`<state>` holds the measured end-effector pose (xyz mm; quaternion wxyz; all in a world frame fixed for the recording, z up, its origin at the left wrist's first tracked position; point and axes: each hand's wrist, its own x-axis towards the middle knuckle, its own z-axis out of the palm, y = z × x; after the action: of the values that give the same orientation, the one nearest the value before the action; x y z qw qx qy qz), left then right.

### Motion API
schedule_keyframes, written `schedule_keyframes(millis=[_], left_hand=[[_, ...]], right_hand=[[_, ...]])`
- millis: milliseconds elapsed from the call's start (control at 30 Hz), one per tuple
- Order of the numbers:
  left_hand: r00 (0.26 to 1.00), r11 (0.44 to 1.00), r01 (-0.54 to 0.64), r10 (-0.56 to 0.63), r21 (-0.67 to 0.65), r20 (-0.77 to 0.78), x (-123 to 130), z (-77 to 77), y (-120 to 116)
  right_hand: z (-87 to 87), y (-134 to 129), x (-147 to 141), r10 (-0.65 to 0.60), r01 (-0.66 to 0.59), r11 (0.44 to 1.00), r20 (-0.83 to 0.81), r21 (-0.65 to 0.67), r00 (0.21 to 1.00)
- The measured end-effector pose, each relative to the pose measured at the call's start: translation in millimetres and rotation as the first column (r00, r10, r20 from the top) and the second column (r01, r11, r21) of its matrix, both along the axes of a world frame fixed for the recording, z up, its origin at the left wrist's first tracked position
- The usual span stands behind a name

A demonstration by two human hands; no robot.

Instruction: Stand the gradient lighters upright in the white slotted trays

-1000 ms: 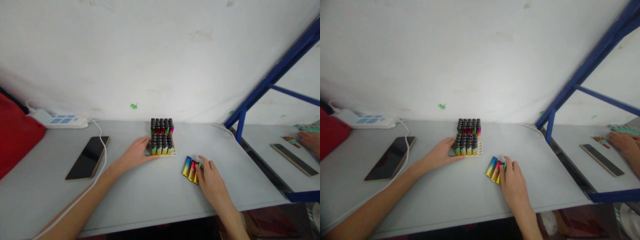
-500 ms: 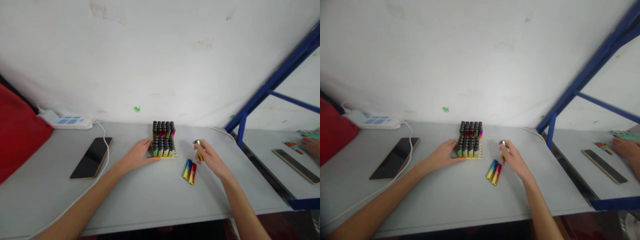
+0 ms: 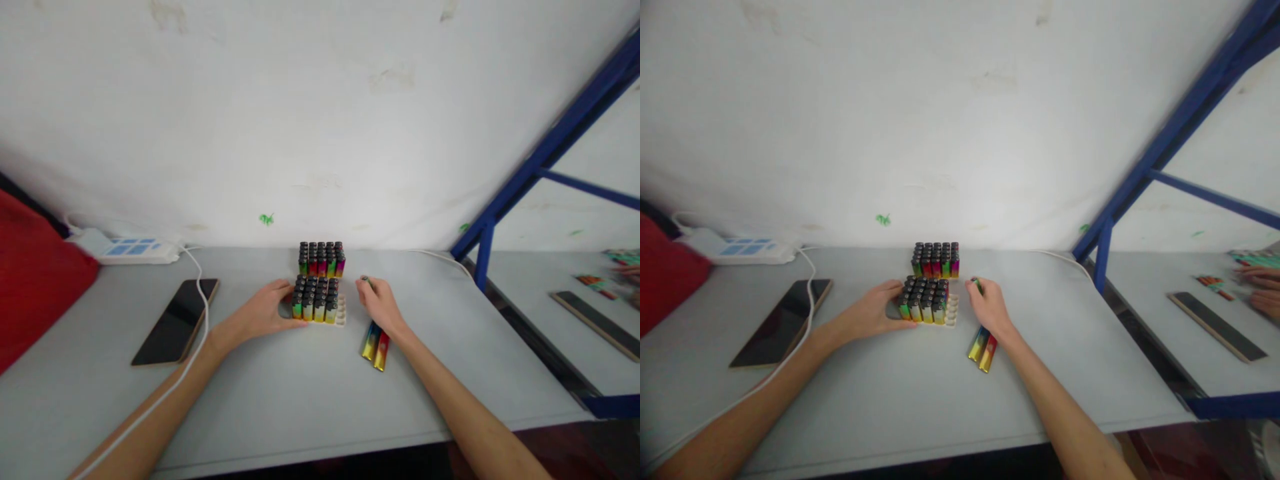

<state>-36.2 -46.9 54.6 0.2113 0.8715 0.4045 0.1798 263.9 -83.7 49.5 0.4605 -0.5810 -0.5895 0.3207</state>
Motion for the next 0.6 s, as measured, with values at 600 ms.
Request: schedule_keyframes(millis=[600], left_hand=[[0.999,1.0,0.014,-0.014,-0.017,-0.034,-0.7,2.0,-0.5]], right_hand=[[3.8,-11.4,-5.7,-0.019,0.014,0.997,0.071,0.074,0.997]])
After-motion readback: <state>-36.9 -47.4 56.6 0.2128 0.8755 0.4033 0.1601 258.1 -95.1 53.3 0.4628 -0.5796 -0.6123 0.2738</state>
